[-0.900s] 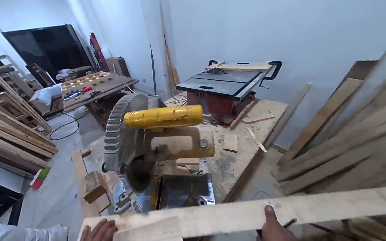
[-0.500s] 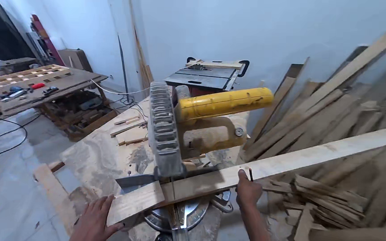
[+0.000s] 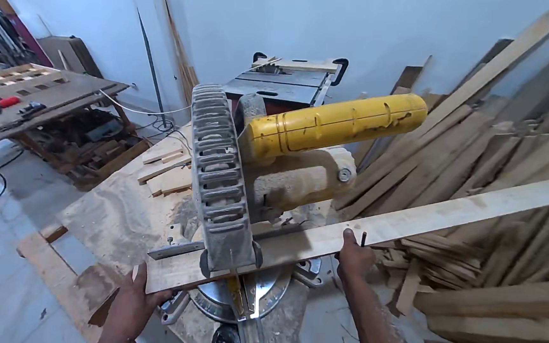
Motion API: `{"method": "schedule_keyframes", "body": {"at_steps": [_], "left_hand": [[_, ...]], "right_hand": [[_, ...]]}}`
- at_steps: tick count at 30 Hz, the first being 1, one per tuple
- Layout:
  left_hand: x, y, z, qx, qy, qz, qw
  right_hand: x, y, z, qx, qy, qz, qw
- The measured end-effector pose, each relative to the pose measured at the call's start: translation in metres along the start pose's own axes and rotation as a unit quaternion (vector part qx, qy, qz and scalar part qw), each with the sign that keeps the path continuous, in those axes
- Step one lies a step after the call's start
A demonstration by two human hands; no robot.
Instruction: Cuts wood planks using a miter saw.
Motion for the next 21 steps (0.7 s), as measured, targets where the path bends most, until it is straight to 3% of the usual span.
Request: {"method": "schedule_keyframes", "body": {"at_steps": [4,7,9,11,12,13,15,18,21], "left_hand": [[-0.005,0.005,0.007,-0.093,-0.027,-0.046,0.994],[-0.009,0.005,0.016,-0.143,-0.087,-0.064,0.984],[-0.009,0.004,0.020,-0.168,-0.109,-0.067,0.977],[-0.007,0.005,0.022,-0.192,-0.108,-0.061,0.973],[-0.008,0.005,0.021,-0.201,-0.104,-0.058,0.972],[-0.009,0.004,0.019,-0.210,-0.100,-0.054,0.971],[-0.010,0.005,0.017,-0.239,-0.088,-0.053,0.966],[-0.009,0.013,0.024,-0.327,-0.071,-0.052,0.941],[-0.006,0.019,0.030,-0.396,-0.059,-0.059,0.914]], "right_hand": [[-0.015,0.001,0.003,0.000,-0.026,0.071,0.997],[-0.086,-0.022,0.027,-0.072,-0.169,0.153,0.971],[-0.167,-0.030,0.039,-0.133,-0.278,0.253,0.917],[-0.255,-0.014,0.038,-0.200,-0.345,0.403,0.824],[-0.293,-0.003,0.037,-0.222,-0.381,0.445,0.780],[-0.321,0.007,0.040,-0.216,-0.417,0.445,0.762],[-0.348,0.031,0.046,-0.235,-0.405,0.424,0.775],[-0.352,0.068,0.049,-0.324,-0.289,0.428,0.793],[-0.352,0.085,0.051,-0.375,-0.291,0.378,0.795]]}}
Point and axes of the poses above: each hand's wrist, its own x-axis towards the middle knuckle, its own y-axis out of the palm, z = x × y, the point moved 9 cm from there along x, towards the middle knuckle, and after that the axes turned 2 degrees about -y, right-handed, at the moved point
